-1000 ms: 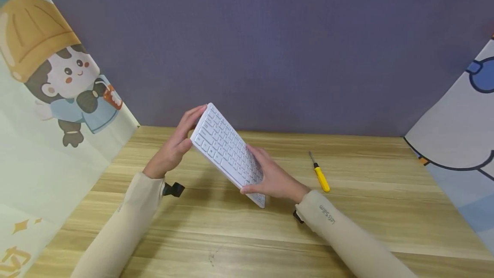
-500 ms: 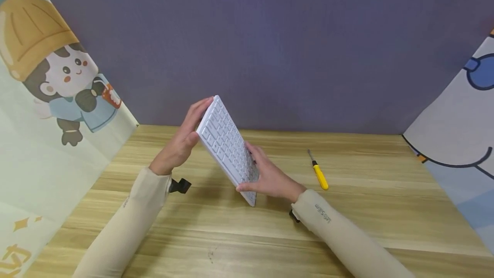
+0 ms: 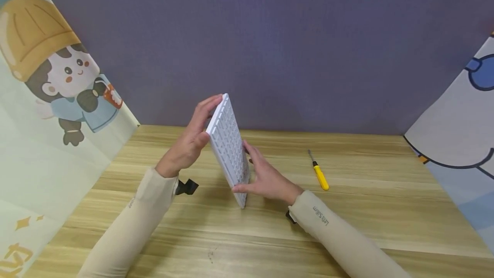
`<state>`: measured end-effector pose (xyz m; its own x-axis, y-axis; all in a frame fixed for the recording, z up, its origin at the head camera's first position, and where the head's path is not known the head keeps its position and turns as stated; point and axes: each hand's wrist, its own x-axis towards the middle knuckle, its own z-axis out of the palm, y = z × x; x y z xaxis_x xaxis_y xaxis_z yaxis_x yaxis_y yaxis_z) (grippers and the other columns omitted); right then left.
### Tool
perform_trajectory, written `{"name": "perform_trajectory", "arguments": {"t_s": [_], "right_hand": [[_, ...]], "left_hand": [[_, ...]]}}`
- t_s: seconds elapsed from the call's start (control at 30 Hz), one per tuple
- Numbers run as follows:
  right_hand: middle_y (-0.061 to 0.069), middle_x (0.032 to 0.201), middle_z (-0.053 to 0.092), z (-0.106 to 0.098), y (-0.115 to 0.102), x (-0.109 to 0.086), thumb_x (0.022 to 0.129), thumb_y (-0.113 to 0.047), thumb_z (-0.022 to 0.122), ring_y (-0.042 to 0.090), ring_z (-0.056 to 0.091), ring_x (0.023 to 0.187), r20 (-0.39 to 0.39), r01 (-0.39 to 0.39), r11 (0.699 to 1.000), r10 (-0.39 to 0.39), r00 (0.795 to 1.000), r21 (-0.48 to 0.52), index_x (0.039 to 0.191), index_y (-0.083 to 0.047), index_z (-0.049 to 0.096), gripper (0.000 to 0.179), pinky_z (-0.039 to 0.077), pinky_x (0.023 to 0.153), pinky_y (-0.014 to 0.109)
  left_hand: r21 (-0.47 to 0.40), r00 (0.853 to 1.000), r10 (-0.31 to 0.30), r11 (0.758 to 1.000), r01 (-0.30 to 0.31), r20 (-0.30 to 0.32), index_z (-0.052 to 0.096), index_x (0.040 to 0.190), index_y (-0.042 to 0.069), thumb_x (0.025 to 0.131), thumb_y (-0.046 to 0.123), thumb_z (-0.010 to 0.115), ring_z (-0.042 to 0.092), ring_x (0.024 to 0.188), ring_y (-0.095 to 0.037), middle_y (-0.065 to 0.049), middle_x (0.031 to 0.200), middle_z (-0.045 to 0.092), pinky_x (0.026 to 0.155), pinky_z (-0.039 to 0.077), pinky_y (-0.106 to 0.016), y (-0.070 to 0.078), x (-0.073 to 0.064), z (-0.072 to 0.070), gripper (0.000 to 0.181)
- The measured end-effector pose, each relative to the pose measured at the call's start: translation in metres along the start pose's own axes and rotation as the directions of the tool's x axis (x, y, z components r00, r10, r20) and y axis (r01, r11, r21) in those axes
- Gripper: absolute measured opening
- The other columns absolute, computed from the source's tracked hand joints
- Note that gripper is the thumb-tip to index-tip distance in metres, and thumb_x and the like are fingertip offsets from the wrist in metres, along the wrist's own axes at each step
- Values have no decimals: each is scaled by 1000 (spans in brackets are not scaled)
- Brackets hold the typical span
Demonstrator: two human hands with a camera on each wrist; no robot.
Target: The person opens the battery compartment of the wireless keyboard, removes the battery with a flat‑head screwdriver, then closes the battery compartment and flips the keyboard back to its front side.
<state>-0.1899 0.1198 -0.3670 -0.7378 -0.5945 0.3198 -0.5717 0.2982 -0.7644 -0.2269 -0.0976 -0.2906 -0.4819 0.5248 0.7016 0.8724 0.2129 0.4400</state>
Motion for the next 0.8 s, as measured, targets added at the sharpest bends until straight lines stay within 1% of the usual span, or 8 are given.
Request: {"name": "perform_trajectory", "arguments": {"t_s": [0.17,0.4,0.6,0.67,0.77,0.8], "right_hand": [[18,153,15,-2,-4,0,70,-14,85,31,21,137,-34,20,1000,-20,999,0,151,-4,1,117,31,104,49],[15,153,15,-5,-9,3,69,-13,85,28,22,138,-75,79,997,-80,994,-17,150,-4,4,115,30,106,44],[16,152,16,-10,-14,7,68,-6,85,30,22,137,-116,145,989,-147,982,-28,150,-3,4,115,30,105,49],[16,153,16,-12,-17,8,68,-4,84,31,22,138,-125,151,988,-152,981,-21,150,-3,4,115,29,105,50],[15,153,15,-14,-22,10,69,-3,83,30,21,138,-135,148,989,-149,980,-18,150,-3,3,114,28,107,47],[15,153,15,-15,-24,10,69,-3,83,30,21,138,-139,149,989,-150,979,-17,150,-3,3,114,28,107,47]], "left_hand": [[5,1000,7,1000,-7,-1,24,147,3,93,67,22,20,136,-22,-8,151,22,106,15,-49,3,3,4,84],[-1,1000,10,1000,-10,-5,25,147,4,92,69,22,20,135,-23,-8,151,21,105,18,-50,5,5,7,85],[14,1000,-1,1000,1,9,23,148,5,92,69,20,20,134,-22,-6,152,19,104,19,-50,5,6,10,85],[19,1000,-3,1000,3,12,23,148,5,92,68,19,19,135,-21,-6,153,18,104,19,-51,5,6,11,84],[16,1000,0,1000,-1,14,23,148,6,93,66,18,19,135,-21,-5,153,18,104,18,-51,5,5,12,82],[15,1000,3,1000,-3,14,23,148,6,94,66,18,19,135,-22,-6,153,18,105,18,-51,4,6,12,81]]}}
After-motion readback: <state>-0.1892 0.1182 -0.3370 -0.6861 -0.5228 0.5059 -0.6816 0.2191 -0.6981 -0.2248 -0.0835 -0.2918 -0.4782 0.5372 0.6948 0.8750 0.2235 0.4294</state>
